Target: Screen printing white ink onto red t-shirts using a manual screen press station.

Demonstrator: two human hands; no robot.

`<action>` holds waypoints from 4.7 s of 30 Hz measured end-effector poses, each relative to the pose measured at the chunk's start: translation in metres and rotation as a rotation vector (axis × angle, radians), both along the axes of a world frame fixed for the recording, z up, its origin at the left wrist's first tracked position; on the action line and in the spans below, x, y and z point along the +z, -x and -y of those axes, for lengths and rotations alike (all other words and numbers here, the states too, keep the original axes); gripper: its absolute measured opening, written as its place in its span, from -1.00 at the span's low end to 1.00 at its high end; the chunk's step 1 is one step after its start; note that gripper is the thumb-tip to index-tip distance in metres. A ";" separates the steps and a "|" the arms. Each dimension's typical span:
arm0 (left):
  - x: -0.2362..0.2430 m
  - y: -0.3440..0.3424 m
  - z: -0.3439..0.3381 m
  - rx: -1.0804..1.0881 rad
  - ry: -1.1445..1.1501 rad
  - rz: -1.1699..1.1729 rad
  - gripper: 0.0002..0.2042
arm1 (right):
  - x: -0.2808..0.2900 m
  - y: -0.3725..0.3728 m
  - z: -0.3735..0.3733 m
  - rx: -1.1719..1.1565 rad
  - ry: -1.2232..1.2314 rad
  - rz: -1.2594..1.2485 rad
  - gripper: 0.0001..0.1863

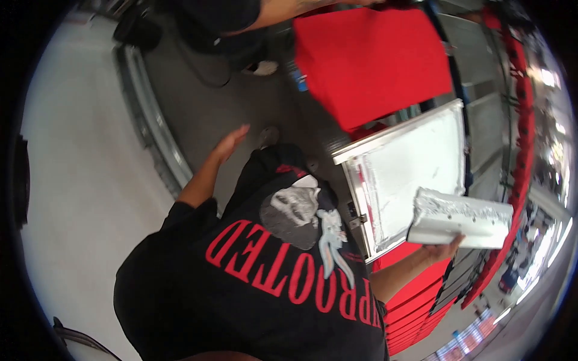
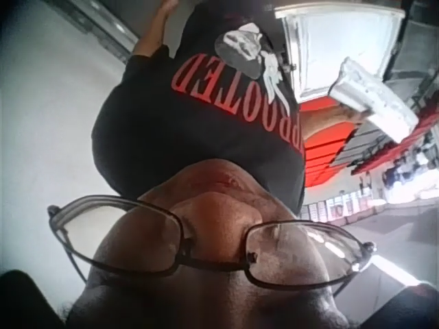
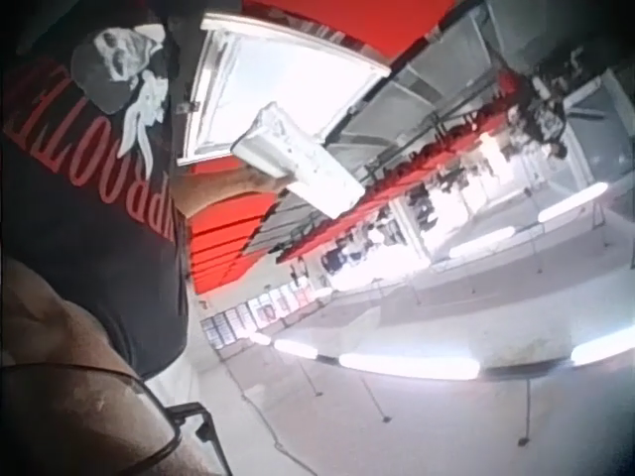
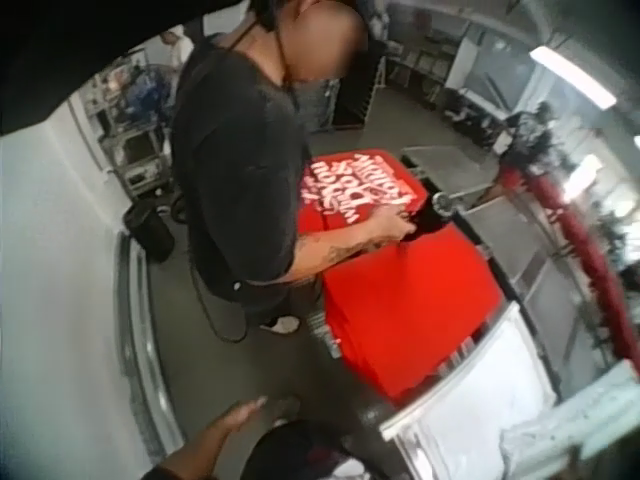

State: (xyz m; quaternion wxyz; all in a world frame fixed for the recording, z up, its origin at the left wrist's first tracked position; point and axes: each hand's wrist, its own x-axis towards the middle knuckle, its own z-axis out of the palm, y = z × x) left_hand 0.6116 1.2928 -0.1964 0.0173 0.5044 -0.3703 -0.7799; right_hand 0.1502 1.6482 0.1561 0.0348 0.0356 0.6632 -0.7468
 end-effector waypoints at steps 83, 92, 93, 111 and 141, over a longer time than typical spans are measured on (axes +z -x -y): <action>-0.027 0.039 -0.029 -0.651 0.255 0.335 -0.50 | -0.024 0.006 -0.036 -0.039 0.246 0.038 -0.50; 0.029 0.047 -0.010 -0.975 0.429 0.476 -0.57 | -0.019 0.003 -0.050 -0.097 0.136 0.033 -0.51; 0.031 0.046 -0.005 -0.954 0.586 0.538 -0.58 | -0.020 0.003 -0.050 -0.099 0.137 0.042 -0.51; 0.087 0.169 0.051 -0.590 0.476 -0.052 -0.76 | -0.055 0.027 -0.115 -0.273 -0.039 0.072 -0.58; 0.142 0.351 -0.061 -0.777 0.685 0.320 -0.28 | -0.156 0.061 -0.217 -0.019 -0.007 0.523 -0.36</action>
